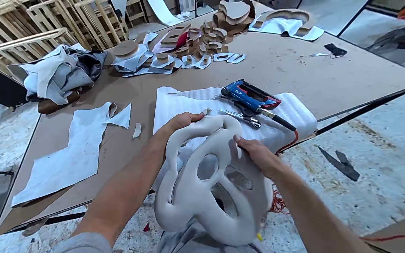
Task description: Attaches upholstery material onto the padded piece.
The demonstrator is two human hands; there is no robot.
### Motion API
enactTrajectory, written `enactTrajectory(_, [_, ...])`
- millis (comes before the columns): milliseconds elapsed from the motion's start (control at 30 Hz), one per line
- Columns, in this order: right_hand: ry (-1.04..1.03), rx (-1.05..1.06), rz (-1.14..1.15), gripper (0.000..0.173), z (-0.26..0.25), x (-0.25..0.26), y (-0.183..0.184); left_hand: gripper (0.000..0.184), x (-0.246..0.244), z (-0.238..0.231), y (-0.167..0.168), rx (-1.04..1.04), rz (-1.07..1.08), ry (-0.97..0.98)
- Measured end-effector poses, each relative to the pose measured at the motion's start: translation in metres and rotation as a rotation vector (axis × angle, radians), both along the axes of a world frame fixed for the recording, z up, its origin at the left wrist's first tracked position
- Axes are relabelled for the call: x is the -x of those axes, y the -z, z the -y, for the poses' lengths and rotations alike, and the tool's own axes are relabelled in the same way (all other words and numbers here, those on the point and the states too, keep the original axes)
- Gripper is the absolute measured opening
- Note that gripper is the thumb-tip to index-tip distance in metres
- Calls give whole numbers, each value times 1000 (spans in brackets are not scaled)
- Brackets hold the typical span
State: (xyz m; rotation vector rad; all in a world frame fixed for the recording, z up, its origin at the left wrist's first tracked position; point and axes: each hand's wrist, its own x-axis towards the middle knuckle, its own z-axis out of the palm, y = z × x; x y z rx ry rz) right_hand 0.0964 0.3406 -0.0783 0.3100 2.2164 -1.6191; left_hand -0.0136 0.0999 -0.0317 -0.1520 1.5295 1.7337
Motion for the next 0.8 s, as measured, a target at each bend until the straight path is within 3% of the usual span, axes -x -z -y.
enactTrajectory(67, [46,-34,-108,55,10,-9,14,35,-12,-4,-9,75,-113,16])
enactTrajectory(167, [160,228,-211,35,27,-31,30,37,-30,1,-21,221,-310,144])
enactTrajectory(233, [290,423,-284,47,42,-40,45,36,-48,8,-27,214,-376,215])
enactTrajectory(333, [416,514,-416,74,61,-45,60,32,-65,22,-15,61,-369,248])
enactTrajectory(467, [430,552,-490,64,65,-39,68,27,-51,28,3,-41,-281,227])
enactTrajectory(633, [440,610,-467,61,65,-32,83,43,-23,29,7,231,-452,591])
enactTrajectory(700, [397,704,-465,49,59,-24,89,35,-13,27,21,114,-485,662])
enactTrajectory(800, [336,741,-492,33,53,-7,92,20,-12,20,53,-232,-417,422])
